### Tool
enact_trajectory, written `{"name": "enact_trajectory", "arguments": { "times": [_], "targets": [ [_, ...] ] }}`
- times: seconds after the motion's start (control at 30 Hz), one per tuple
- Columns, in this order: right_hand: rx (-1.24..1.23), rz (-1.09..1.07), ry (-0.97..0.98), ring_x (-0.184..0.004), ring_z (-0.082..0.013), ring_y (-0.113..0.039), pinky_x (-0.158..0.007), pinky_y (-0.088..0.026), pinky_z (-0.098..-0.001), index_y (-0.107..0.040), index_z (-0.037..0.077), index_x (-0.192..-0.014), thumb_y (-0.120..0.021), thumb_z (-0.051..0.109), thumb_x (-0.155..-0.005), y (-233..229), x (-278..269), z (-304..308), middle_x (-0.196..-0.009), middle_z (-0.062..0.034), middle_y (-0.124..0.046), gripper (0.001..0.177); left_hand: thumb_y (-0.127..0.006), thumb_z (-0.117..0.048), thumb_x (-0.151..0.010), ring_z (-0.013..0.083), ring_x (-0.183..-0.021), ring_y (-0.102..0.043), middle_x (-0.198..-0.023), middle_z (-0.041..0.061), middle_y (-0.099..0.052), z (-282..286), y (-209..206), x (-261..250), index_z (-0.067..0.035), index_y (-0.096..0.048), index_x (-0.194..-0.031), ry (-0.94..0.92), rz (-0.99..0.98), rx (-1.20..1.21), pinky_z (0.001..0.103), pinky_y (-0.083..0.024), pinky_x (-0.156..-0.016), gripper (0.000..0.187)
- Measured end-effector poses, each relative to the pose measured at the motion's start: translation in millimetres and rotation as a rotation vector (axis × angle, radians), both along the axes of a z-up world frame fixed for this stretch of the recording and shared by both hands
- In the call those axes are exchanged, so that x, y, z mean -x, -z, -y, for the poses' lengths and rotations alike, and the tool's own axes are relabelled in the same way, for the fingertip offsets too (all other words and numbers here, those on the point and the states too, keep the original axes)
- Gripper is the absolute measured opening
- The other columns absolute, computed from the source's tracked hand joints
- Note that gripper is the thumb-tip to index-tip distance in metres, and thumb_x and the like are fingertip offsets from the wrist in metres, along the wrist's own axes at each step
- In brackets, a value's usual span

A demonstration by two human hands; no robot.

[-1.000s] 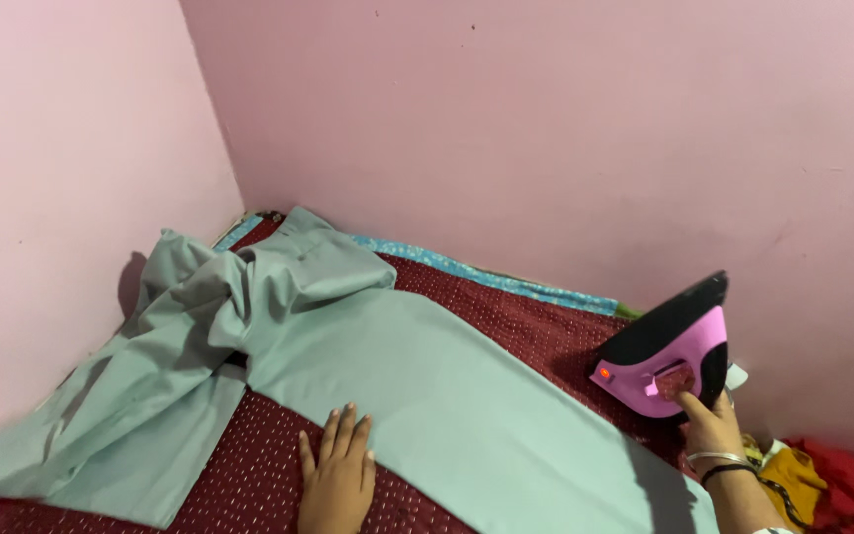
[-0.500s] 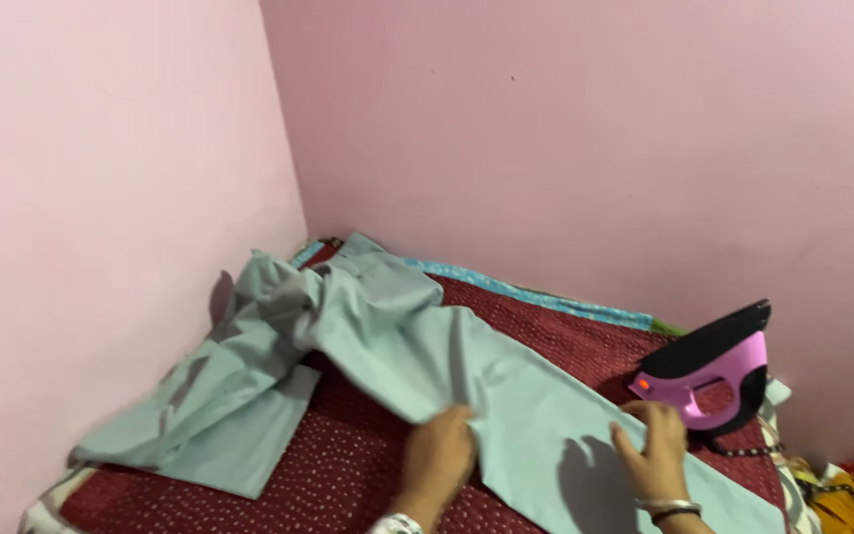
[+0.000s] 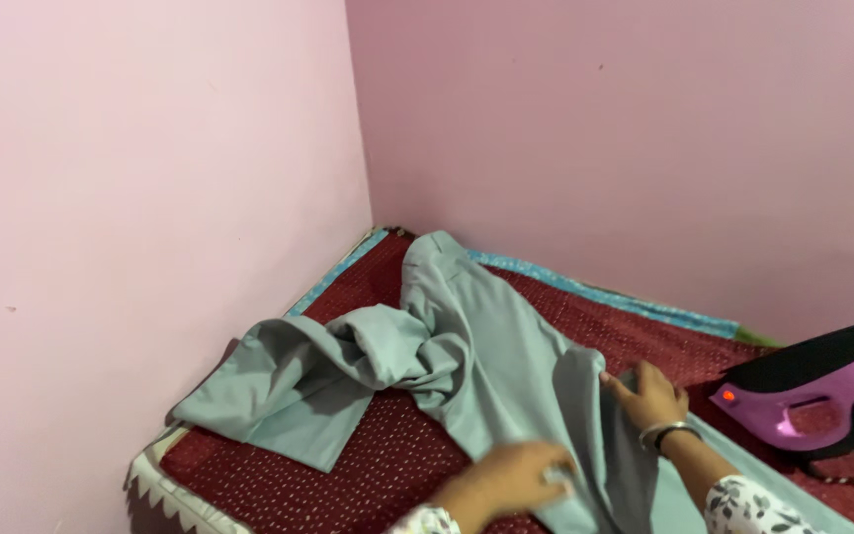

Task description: The person irons a pair of light green trousers on a bed, smoothing the fabric and adjusting the garment between passes. After finishing the trousers, the person picks up a white garment, unfolds it, and begins ironing it as well.

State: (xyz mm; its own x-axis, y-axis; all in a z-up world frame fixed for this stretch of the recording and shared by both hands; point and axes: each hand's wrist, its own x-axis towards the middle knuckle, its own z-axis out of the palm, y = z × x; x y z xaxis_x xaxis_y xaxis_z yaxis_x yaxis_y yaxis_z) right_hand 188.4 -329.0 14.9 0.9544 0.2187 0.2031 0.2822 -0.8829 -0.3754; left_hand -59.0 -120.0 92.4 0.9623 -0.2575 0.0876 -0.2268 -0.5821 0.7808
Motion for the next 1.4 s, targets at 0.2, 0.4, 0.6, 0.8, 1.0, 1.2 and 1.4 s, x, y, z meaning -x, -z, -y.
{"name": "enact_trajectory", "arguments": {
  "times": [0.2,0.4,0.6,0.8,1.0,1.2,1.4],
  "targets": [
    [0.160,-0.277,-0.001,-0.127,-0.0224,-0.066,-0.117,-0.041,-0.0467,-0.054,0.013,-0.144,-0.071,0.059,-0.083,-10.1,-21.2,-28.1,-0.132,-0.0062,-0.073,0.079,-0.065,-0.016,-0.088,0.0315,-0.111,-0.065,-0.112,0.011,-0.072,-134.7,-19.8,-63.2,-0.011,-0.070,-0.115,-0.530,0.386,-0.220,0.048,-0.048,-0.098,0.028],
    [0.176,-0.405,-0.012,-0.121,-0.0295,-0.069,-0.104,-0.054,-0.0396,-0.058,0.016,-0.138,-0.089,0.046,-0.074,30.9,-43.1,-7.7,-0.131,-0.0112,-0.070,0.077,-0.083,-0.036,-0.077,0.0410,-0.134,-0.040,-0.154,0.021,-0.045,-236.2,3.2,-116.3,-0.011,-0.050,-0.136,-0.857,0.148,-0.523,0.052,-0.034,-0.108,0.072],
    [0.550,-0.409,0.339,-0.123,-0.0350,-0.069,-0.107,-0.053,-0.0449,-0.067,0.024,-0.132,-0.052,0.033,-0.101,15.2,12.1,103.6,-0.130,-0.0144,-0.073,0.035,-0.084,-0.048,-0.077,0.0342,-0.134,-0.060,-0.150,0.021,-0.057,-275.9,14.4,-178.1,-0.006,0.007,-0.172,-0.560,-0.603,-0.685,0.046,-0.038,-0.118,0.137],
    [0.934,-0.524,0.538,-0.137,-0.0207,-0.064,-0.116,-0.049,-0.0469,-0.069,0.034,-0.132,-0.044,0.029,-0.105,-15.9,39.5,105.9,-0.146,0.0019,-0.065,0.037,-0.087,-0.051,-0.075,0.0419,-0.149,-0.039,-0.163,0.023,-0.035,-290.8,15.1,-218.7,-0.011,-0.009,-0.165,-0.236,-0.756,-0.725,0.050,-0.036,-0.121,0.126],
    [0.164,-0.210,0.067,-0.112,-0.0345,-0.069,-0.096,-0.055,-0.0434,-0.070,0.008,-0.117,-0.073,0.034,-0.085,-10.0,-52.5,-25.4,-0.118,-0.0161,-0.074,0.042,-0.076,-0.063,-0.083,0.0389,-0.148,-0.039,-0.161,0.024,-0.036,-334.8,73.7,-257.7,-0.002,-0.030,-0.158,-0.432,-0.491,-0.116,0.047,-0.036,-0.120,0.107],
    [-0.152,-0.211,0.095,-0.115,-0.0365,-0.068,-0.098,-0.054,-0.0432,-0.065,0.004,-0.126,-0.072,0.025,-0.086,15.7,-115.6,-136.0,-0.121,-0.0207,-0.072,0.046,-0.068,-0.062,-0.082,0.0387,-0.133,-0.055,-0.148,0.023,-0.055,-338.5,97.1,-255.2,-0.003,-0.053,-0.146,-0.359,-0.579,-0.205,0.050,-0.044,-0.109,0.088],
    [-0.087,-0.416,0.320,-0.116,-0.0340,-0.069,-0.100,-0.052,-0.0441,-0.067,0.008,-0.130,-0.081,0.032,-0.083,-13.9,-110.2,-179.0,-0.123,-0.0179,-0.071,0.054,-0.095,-0.051,-0.076,0.0381,-0.142,-0.035,-0.151,0.019,-0.036,-308.7,41.5,-228.3,-0.006,-0.037,-0.147,-0.264,-0.558,-0.559,0.054,-0.034,-0.113,0.102]
  ]
}}
